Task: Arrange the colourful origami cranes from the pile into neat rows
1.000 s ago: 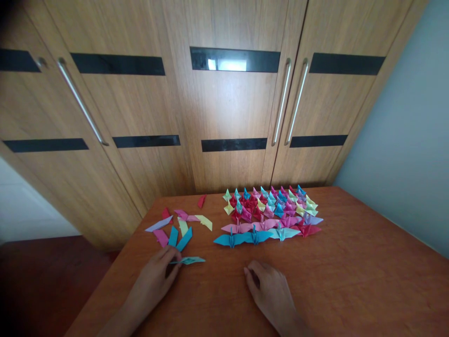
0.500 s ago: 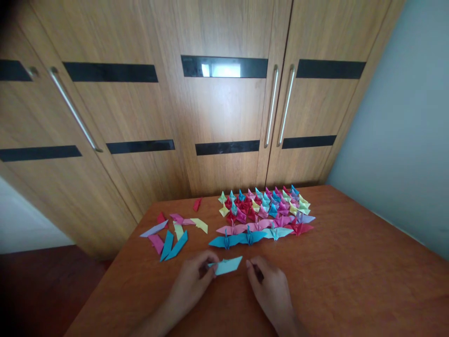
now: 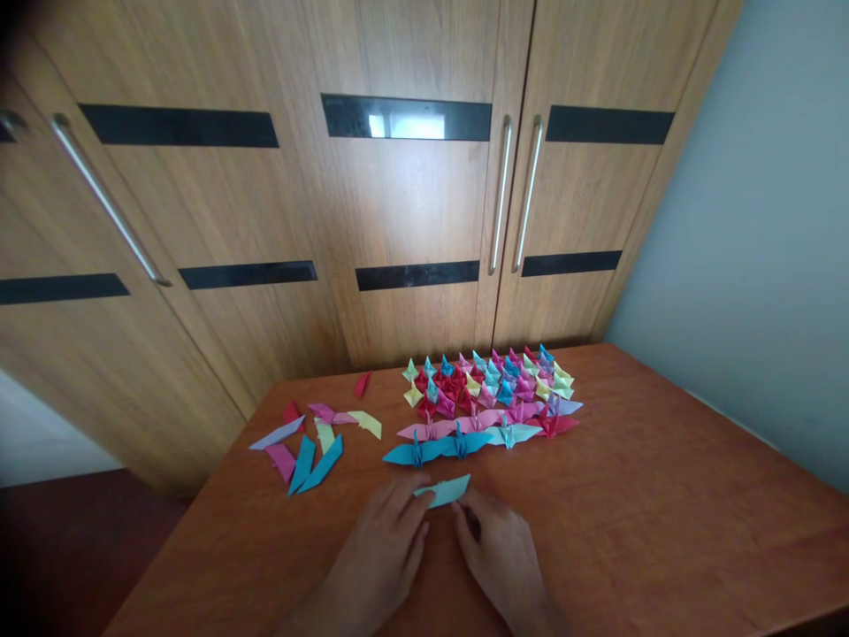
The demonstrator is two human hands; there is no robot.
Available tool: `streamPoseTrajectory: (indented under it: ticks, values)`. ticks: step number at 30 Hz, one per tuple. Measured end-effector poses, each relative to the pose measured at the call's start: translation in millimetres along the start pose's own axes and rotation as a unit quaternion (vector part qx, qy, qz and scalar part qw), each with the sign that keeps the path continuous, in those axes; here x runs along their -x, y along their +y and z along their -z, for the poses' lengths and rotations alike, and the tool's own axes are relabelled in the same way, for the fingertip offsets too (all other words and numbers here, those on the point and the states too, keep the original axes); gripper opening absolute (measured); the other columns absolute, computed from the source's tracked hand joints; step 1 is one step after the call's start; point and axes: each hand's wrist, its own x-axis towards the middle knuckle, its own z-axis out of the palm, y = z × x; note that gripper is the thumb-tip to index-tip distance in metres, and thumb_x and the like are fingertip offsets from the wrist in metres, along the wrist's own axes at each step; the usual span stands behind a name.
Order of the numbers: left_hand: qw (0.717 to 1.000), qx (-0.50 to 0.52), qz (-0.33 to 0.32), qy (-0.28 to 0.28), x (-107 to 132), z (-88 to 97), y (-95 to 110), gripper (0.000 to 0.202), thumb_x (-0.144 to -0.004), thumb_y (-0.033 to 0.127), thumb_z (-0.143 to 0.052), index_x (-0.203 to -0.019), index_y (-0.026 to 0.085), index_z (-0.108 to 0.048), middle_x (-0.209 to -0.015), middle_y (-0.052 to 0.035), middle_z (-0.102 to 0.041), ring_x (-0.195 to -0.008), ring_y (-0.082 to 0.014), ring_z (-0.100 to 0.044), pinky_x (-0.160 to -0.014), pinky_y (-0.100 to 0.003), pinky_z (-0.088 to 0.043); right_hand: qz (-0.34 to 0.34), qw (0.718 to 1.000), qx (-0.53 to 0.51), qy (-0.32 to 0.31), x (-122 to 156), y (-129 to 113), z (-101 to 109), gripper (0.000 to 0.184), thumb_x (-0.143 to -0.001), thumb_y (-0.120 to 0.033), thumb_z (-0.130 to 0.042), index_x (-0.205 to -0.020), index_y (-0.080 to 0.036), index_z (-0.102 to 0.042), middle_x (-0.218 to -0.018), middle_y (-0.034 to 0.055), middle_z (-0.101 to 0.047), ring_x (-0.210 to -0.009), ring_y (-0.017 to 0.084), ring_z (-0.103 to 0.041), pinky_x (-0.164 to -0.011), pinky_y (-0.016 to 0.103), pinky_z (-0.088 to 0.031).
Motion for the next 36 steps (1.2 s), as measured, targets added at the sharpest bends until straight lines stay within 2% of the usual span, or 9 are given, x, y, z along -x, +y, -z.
streamPoseTrajectory:
  ticks: [3, 6, 11, 17, 22, 28, 36]
  values:
    - [0.997, -0.005, -0.034, -0.066, 4.8, -5.6, 10.4, 0.049, -0.082, 0.011, -0.043, -0.13, 0.018, -0.045, -0.138, -0.0099, -0.045, -0.125, -0.0273, -0.04, -0.106, -0.044, -0.033, -0.005, 1.0, 0.01, -0.002, -0.2, 3.2, -2.9, 0.028, -0.091, -0.033, -0.037, -0.076, -0.023, -0.06, -0.073, 0.0003, -0.067, -0.064, 0.015, -0.062, -0.061, 0.023, -0.042]
    - [0.994, -0.007, -0.044, -0.098, 4.2, -14.6, 13.6, 0.049, -0.086, 0.019, -0.041, -0.135, 0.014, -0.04, -0.142, -0.011, -0.04, -0.13, -0.0284, -0.034, -0.109, -0.045, -0.028, -0.009, 1.0, 0.015, -0.001, 0.0, 5.6, -4.6, 0.029, -0.091, -0.034, -0.038, -0.075, -0.023, -0.059, -0.072, 0.0004, -0.067, -0.064, 0.015, -0.062, -0.061, 0.022, -0.042]
    - [0.994, -0.028, -0.06, -0.084, -0.9, -21.1, 7.0, 0.047, -0.09, 0.027, -0.036, -0.136, 0.016, -0.037, -0.145, -0.0087, -0.034, -0.133, -0.0263, -0.029, -0.112, -0.042, -0.023, -0.001, 1.0, 0.006, -0.008, -0.2, 5.7, -4.2, 0.031, -0.091, -0.036, -0.036, -0.078, -0.023, -0.06, -0.075, 0.0015, -0.067, -0.066, 0.015, -0.062, -0.062, 0.023, -0.042]
    - [0.995, -0.031, -0.058, -0.079, -6.5, -19.4, 2.3, 0.042, -0.091, 0.032, -0.037, -0.129, 0.017, -0.043, -0.144, -0.0093, -0.035, -0.132, -0.027, -0.031, -0.111, -0.043, -0.026, -0.004, 1.0, 0.027, -0.007, -0.1, 6.8, -4.5, 0.03, -0.092, -0.037, -0.036, -0.075, -0.023, -0.058, -0.07, 0.0005, -0.066, -0.062, 0.015, -0.06, -0.059, 0.023, -0.04]
    - [0.996, -0.016, -0.054, -0.065, -5.0, -21.3, 1.6, 0.039, -0.09, 0.031, -0.04, -0.126, 0.018, -0.045, -0.143, -0.0095, -0.036, -0.133, -0.0264, -0.028, -0.111, -0.043, -0.027, -0.003, 0.999, 0.032, -0.011, 0.1, 6.4, -4.4, 0.03, -0.091, -0.037, -0.037, -0.076, -0.023, -0.058, -0.07, 0.0002, -0.065, -0.061, 0.014, -0.06, -0.059, 0.023, -0.04]
    - [0.997, -0.002, -0.05, -0.055, -3.5, -23.5, 0.6, 0.038, -0.088, 0.029, -0.042, -0.125, 0.018, -0.045, -0.146, -0.0099, -0.03, -0.135, -0.0267, -0.024, -0.111, -0.043, -0.027, -0.01, 1.0, 0.025, -0.015, 1.1, 5.0, -3.3, 0.029, -0.091, -0.037, -0.038, -0.074, -0.023, -0.058, -0.069, -0.0002, -0.065, -0.062, 0.015, -0.061, -0.061, 0.023, -0.04]
    - [0.997, -0.008, -0.052, -0.048, -3.8, -21.8, 1.7, 0.038, -0.088, 0.029, -0.043, -0.125, 0.019, -0.045, -0.145, -0.0085, -0.033, -0.134, -0.0257, -0.025, -0.111, -0.042, -0.027, 0.0, 1.0, 0.028, -0.006, 1.4, 8.9, -5.9, 0.029, -0.091, -0.037, -0.038, -0.074, -0.022, -0.057, -0.069, 0.0, -0.065, -0.061, 0.014, -0.06, -0.058, 0.023, -0.039]
